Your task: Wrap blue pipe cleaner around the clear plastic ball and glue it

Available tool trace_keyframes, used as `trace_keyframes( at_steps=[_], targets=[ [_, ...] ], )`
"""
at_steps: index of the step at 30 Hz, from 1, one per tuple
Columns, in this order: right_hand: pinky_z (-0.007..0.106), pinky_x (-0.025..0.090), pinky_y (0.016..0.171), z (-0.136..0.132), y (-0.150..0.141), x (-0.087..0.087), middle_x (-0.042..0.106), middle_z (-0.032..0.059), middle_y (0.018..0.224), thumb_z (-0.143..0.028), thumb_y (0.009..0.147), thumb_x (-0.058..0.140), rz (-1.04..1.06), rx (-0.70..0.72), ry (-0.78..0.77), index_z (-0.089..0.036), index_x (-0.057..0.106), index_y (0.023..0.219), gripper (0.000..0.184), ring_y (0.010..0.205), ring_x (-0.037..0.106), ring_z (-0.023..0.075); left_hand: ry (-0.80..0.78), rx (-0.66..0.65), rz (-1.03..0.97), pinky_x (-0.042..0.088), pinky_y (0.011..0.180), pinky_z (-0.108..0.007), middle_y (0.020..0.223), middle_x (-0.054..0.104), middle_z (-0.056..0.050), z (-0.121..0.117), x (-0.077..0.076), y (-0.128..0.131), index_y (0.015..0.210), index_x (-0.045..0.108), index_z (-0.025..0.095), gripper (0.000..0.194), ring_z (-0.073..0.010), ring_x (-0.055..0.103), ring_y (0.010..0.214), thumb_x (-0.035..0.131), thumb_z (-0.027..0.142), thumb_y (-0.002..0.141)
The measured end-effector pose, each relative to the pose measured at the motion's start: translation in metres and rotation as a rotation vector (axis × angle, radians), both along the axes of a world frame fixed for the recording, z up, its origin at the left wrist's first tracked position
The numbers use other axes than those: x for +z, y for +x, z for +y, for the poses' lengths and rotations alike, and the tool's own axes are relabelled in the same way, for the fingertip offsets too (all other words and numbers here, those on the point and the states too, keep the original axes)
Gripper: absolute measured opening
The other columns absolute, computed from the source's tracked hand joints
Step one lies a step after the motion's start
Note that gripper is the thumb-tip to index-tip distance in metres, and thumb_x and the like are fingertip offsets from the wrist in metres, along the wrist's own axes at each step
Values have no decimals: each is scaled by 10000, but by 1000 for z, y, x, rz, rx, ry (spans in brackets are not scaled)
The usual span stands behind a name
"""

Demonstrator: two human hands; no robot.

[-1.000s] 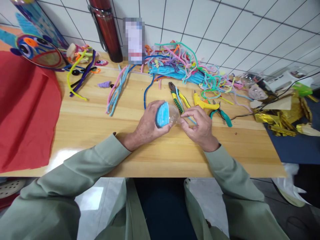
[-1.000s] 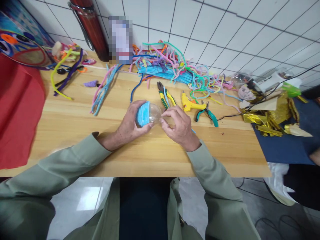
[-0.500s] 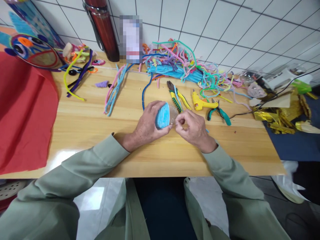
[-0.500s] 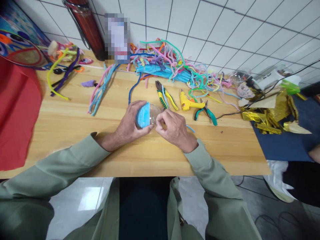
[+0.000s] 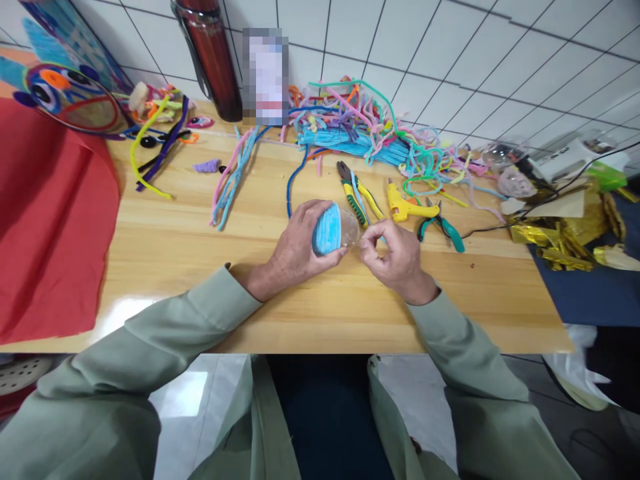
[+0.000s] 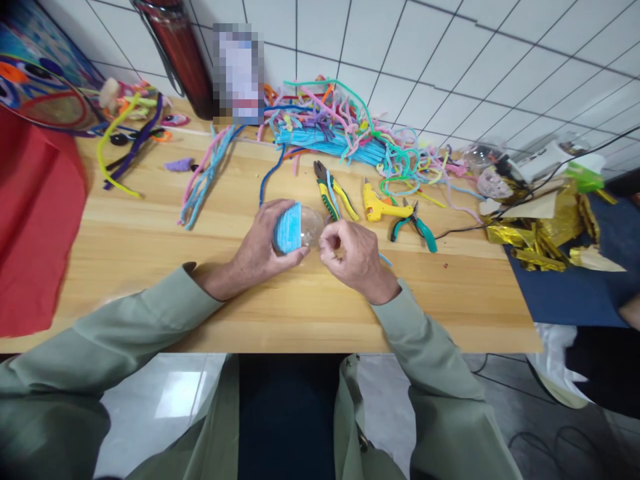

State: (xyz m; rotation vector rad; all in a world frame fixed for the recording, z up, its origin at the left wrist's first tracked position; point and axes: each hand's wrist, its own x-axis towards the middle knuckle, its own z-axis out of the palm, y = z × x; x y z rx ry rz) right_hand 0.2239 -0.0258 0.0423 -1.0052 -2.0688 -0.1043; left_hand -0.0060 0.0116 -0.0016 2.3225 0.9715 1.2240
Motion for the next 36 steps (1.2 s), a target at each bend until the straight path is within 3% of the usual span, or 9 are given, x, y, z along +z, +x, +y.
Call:
trace_keyframes(
  at_steps=[4,11,20,27,36],
  targets=[
    [331,516,648,-1,-3,-1,659,-37,752,-176,929,675,-22,12,-11,-266,602,1000,135,659,649,169,7,-2,-3,508,1205,-597,1496,600,-163,0,-1,1,1546,409,237,831,-374,587,1417,830,458,864],
    [323,454,610,0,-6,-6,632,-34,702,-97,886,604,-52,5,-36,-260,568,855,170,617,601,163,-2,-14,14,497,1218,-609,1519,585,-175,-1,0,0,1555,402,238,843,-385,572,1438,829,464,864],
    [313,454,592,-6,-5,-2,590,-60,637,-101,829,592,1,107,-71,-267,576,852,169,561,565,154,-34,-15,14,485,1238,-600,1527,580,-175,0,0,1,1557,411,232,853,-386,558,1459,837,471,859],
    [314,489,596,-2,-2,2,649,-53,672,-188,915,670,-4,18,-61,-266,610,898,100,575,608,148,-8,-33,5,496,1235,-594,1526,572,-180,-1,1,-1,1565,404,223,825,-375,567,1457,811,461,888],
    [326,422,589,-4,-10,-4,640,-43,676,-96,883,587,-99,6,-4,-254,560,852,164,568,562,147,-9,-40,37,474,1241,-622,1552,560,-192,-2,0,1,1570,400,227,859,-400,553,1473,829,457,863]
  ],
)
